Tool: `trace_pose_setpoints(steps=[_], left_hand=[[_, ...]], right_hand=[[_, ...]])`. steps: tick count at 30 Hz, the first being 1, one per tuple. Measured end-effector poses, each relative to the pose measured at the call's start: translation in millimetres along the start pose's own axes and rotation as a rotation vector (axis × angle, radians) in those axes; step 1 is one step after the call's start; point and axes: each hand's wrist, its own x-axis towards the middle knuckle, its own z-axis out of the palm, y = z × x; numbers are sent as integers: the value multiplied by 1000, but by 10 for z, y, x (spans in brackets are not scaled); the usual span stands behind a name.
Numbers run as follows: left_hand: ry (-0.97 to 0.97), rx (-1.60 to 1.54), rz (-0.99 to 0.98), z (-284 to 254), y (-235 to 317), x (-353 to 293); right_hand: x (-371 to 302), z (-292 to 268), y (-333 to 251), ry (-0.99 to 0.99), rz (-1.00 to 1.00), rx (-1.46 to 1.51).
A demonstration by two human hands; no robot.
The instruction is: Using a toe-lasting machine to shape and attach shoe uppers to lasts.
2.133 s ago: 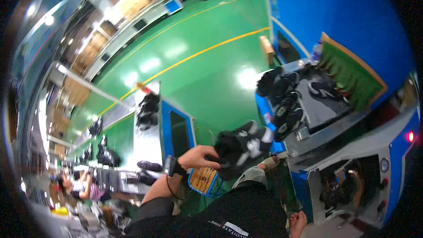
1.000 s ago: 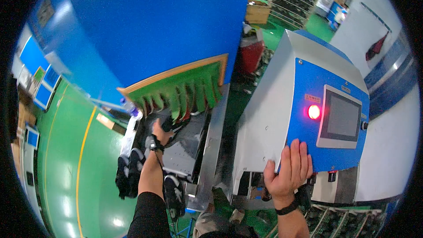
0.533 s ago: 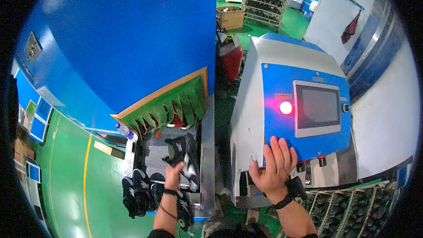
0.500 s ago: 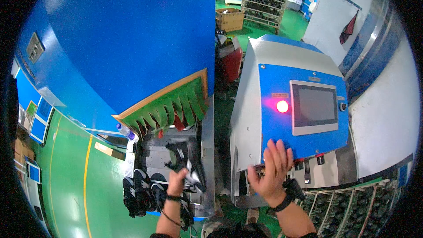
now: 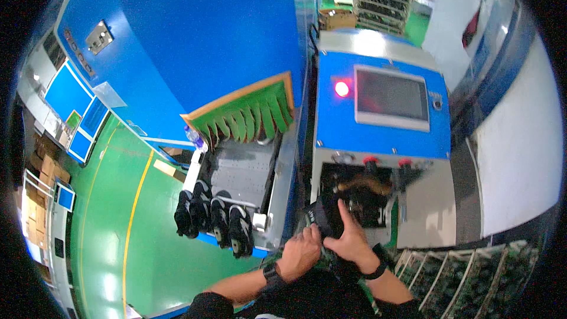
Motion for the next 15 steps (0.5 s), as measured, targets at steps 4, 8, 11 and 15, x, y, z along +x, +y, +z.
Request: trace_pose_setpoints(steps=[4, 8, 11, 15], left_hand=[[-361, -114, 380, 142, 170, -98], [-611, -449, 419, 520, 339, -151], [-558, -817, 528, 262, 542, -132], [-647, -980, 420, -61, 555, -373]], right_hand=[[-553, -320, 217, -235, 159, -144], [-875, -511, 751, -296, 354, 172], [-1055, -554, 1259, -61, 317, 509], [-1168, -798, 1297, 88, 555, 1012]])
